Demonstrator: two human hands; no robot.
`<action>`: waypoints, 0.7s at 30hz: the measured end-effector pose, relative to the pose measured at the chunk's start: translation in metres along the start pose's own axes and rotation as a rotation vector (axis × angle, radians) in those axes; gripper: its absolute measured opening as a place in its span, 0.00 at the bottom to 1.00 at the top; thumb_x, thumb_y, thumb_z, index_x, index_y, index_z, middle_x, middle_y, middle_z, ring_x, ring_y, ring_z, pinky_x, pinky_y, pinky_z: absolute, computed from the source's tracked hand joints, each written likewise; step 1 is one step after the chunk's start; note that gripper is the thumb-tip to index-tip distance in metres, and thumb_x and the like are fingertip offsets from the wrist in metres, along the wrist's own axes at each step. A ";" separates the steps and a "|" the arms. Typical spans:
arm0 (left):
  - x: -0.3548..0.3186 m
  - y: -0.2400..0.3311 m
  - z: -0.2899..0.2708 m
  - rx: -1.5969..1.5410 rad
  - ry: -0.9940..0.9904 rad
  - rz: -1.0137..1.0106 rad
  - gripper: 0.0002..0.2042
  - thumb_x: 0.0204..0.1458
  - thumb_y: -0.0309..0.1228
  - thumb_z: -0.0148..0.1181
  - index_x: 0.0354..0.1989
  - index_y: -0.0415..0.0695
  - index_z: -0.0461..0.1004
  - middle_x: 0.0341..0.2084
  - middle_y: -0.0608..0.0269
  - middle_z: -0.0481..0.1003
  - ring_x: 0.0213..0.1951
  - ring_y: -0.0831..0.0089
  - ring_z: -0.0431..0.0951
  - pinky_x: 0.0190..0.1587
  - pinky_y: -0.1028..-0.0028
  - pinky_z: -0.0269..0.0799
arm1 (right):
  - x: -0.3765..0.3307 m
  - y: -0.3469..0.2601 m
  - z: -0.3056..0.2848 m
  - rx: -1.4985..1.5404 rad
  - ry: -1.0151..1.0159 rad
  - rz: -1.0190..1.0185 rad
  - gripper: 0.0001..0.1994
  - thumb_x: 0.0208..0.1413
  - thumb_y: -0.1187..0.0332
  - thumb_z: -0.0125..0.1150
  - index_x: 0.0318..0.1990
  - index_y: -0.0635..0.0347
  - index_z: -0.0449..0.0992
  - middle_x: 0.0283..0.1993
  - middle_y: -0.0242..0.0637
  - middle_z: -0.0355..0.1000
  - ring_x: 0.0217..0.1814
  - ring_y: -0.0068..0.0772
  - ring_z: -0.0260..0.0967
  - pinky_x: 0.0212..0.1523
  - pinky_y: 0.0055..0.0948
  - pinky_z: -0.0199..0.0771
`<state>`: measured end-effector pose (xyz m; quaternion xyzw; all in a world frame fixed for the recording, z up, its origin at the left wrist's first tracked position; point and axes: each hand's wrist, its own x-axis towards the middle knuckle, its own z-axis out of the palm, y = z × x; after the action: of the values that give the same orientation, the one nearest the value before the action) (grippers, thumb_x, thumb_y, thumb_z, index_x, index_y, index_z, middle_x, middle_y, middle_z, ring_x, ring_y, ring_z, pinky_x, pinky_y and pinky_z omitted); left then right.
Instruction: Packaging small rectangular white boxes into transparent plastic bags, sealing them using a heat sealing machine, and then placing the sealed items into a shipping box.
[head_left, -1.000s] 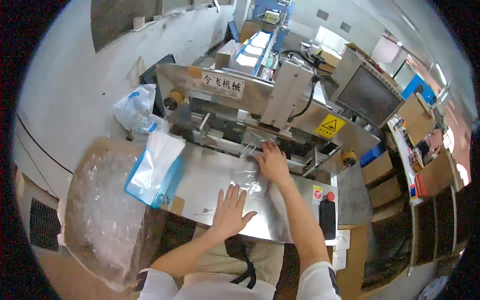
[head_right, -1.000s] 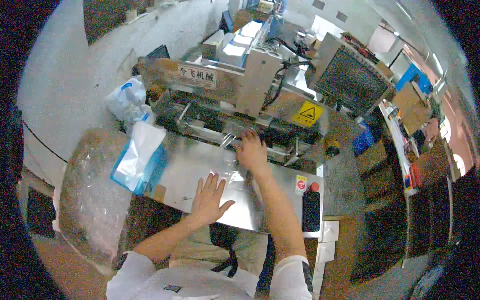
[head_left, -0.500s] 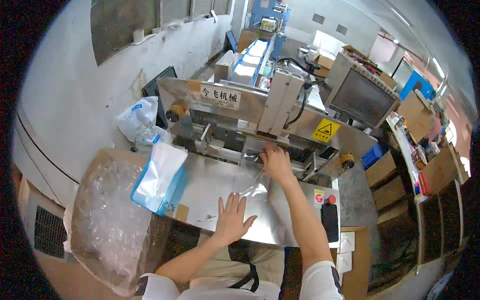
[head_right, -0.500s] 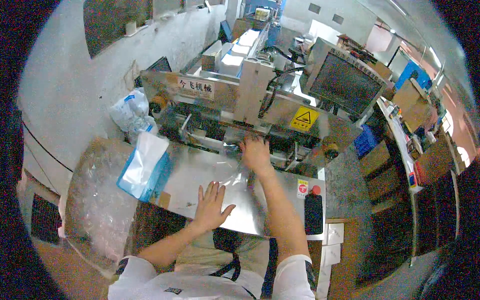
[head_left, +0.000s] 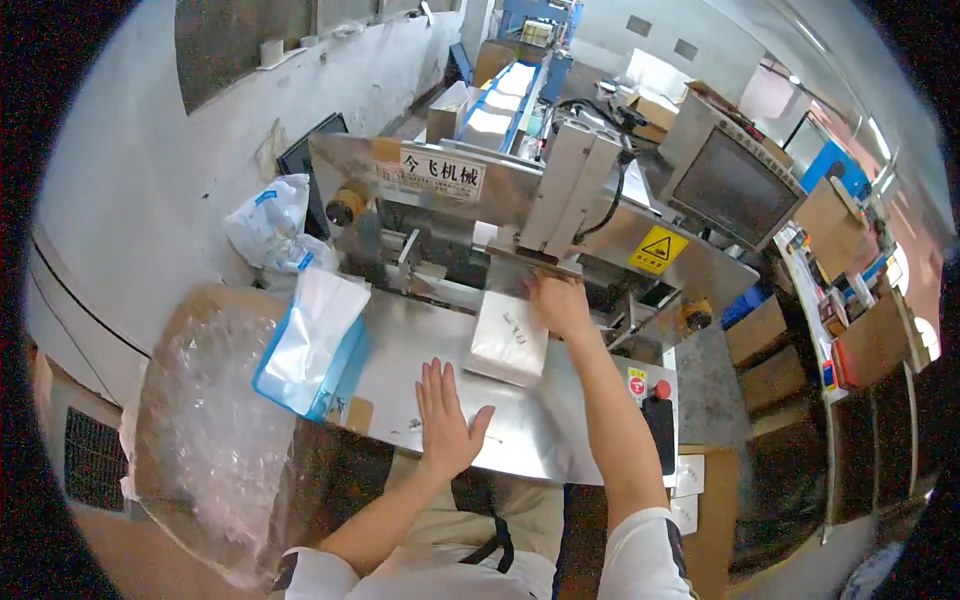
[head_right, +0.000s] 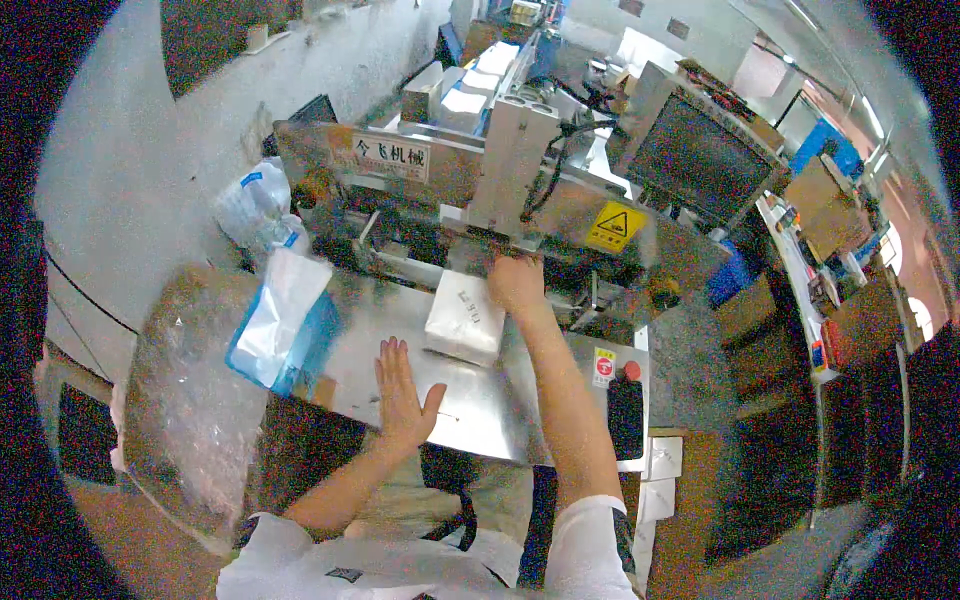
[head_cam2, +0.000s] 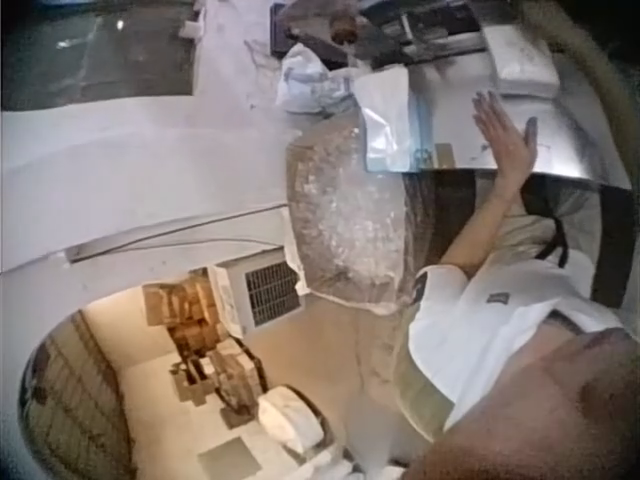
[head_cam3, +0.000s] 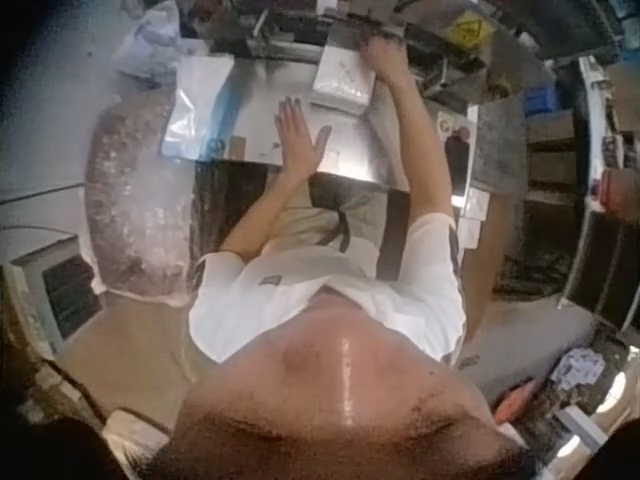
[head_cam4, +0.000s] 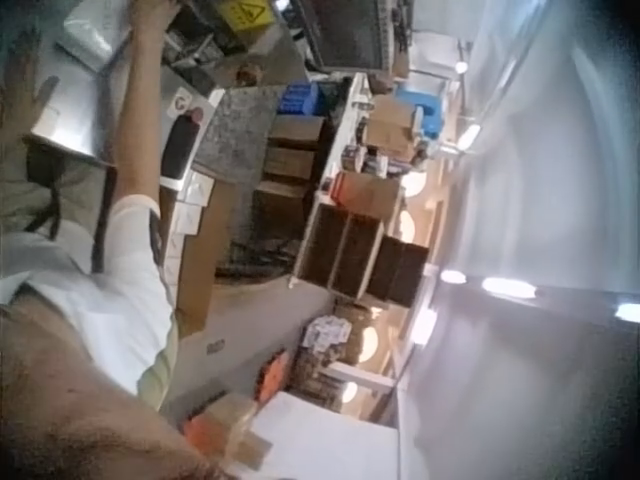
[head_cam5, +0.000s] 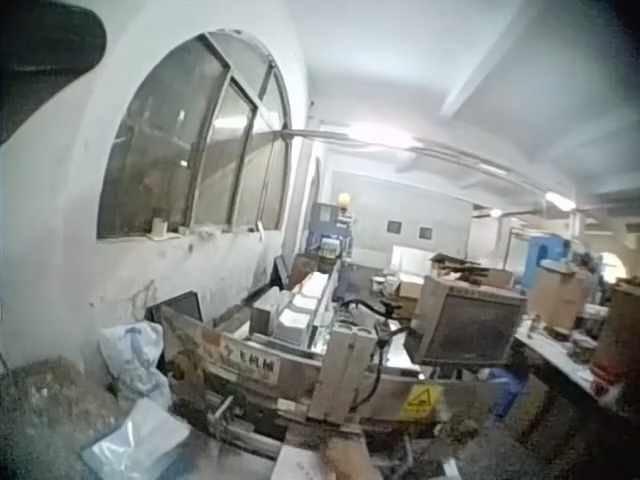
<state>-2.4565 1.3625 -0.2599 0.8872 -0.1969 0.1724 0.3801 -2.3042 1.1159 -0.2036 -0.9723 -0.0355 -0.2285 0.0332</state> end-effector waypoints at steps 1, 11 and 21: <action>0.000 0.002 0.001 -0.009 -0.005 0.003 0.42 0.56 0.46 0.58 0.68 0.28 0.45 0.67 0.28 0.47 0.70 0.35 0.45 0.69 0.42 0.37 | 0.000 0.004 -0.002 -0.013 -0.094 0.028 0.13 0.59 0.62 0.54 0.40 0.63 0.75 0.42 0.56 0.75 0.48 0.59 0.72 0.51 0.51 0.70; -0.001 -0.005 0.001 -0.029 0.005 0.008 0.40 0.57 0.45 0.57 0.67 0.28 0.48 0.66 0.29 0.50 0.69 0.35 0.47 0.69 0.44 0.40 | -0.117 -0.016 -0.039 0.896 -0.086 0.467 0.32 0.63 0.59 0.54 0.70 0.64 0.55 0.65 0.58 0.63 0.63 0.49 0.67 0.64 0.38 0.63; 0.045 -0.005 0.004 -0.454 -0.051 -0.278 0.39 0.61 0.49 0.53 0.68 0.28 0.48 0.64 0.31 0.57 0.67 0.43 0.56 0.68 0.60 0.51 | -0.157 -0.033 -0.024 1.065 -0.116 0.607 0.35 0.62 0.49 0.54 0.68 0.67 0.58 0.67 0.58 0.60 0.70 0.50 0.59 0.69 0.37 0.56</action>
<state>-2.4152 1.3531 -0.2448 0.8017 -0.1164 0.0473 0.5843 -2.4574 1.1384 -0.2507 -0.7998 0.1318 -0.1067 0.5758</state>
